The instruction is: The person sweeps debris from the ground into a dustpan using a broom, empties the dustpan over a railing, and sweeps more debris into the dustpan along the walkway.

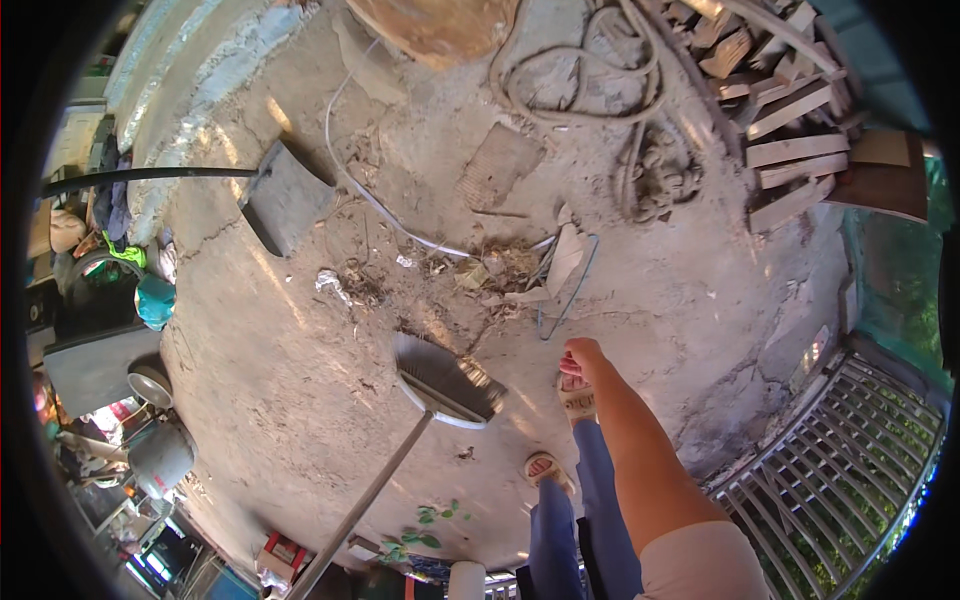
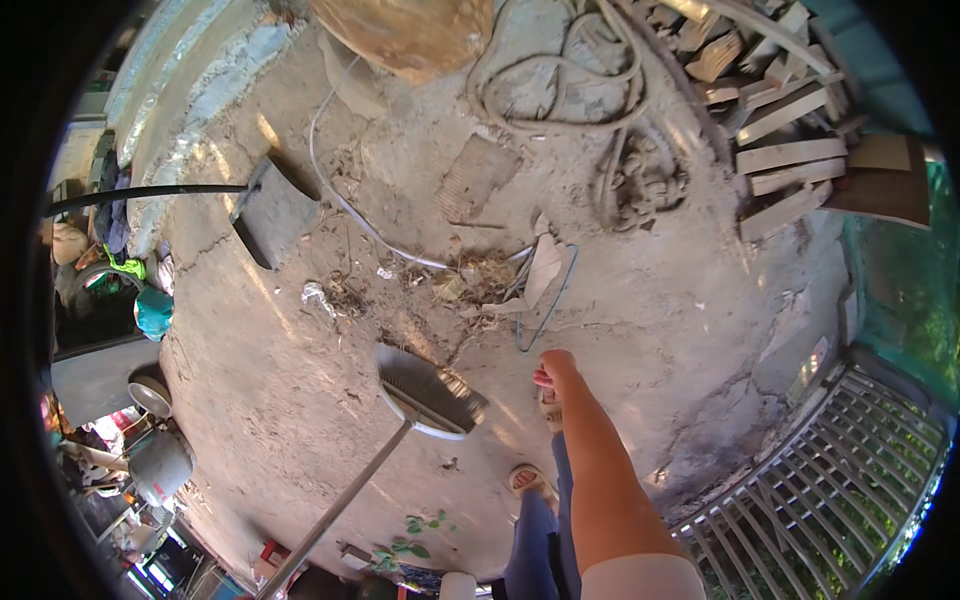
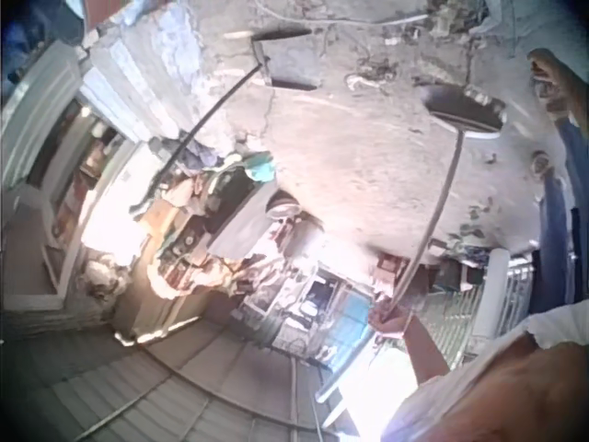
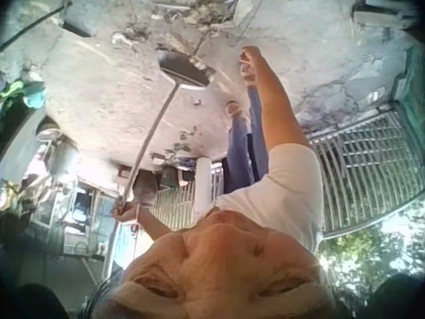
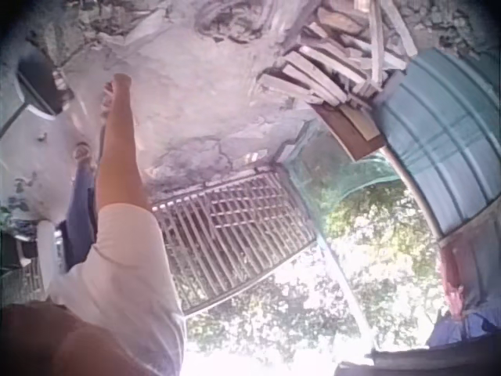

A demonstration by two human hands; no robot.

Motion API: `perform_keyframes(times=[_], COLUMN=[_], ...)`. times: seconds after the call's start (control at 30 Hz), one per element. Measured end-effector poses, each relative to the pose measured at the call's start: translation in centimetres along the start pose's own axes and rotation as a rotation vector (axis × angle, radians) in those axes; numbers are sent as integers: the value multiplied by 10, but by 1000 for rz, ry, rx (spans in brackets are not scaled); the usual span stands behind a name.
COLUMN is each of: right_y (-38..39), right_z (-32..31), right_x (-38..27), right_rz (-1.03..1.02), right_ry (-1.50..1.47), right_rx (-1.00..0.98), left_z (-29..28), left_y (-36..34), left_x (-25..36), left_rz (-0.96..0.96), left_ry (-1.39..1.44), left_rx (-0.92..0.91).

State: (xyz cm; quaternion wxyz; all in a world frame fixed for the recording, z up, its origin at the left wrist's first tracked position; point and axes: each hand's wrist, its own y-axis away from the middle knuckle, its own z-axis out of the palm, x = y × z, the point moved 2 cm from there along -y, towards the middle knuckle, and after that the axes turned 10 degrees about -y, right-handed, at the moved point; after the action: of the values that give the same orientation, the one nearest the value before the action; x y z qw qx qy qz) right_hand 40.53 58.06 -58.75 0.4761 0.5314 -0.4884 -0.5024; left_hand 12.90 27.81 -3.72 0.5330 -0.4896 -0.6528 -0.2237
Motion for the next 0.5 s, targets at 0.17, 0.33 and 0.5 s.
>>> perform_keyframes(times=[0.17,0.33,0.5], right_y=[-61,-106,-46], right_z=[20,50,107], right_x=[21,15,-33], right_rz=[34,46,-140], right_ry=[-225,-461,-388], right_rx=[30,31,-221], left_z=[23,25,22], left_y=[9,10,8], left_x=[-1,-4,-6], left_rz=[121,116,87], left_ry=[-10,-20,-15], left_rx=[-1,39,-50])
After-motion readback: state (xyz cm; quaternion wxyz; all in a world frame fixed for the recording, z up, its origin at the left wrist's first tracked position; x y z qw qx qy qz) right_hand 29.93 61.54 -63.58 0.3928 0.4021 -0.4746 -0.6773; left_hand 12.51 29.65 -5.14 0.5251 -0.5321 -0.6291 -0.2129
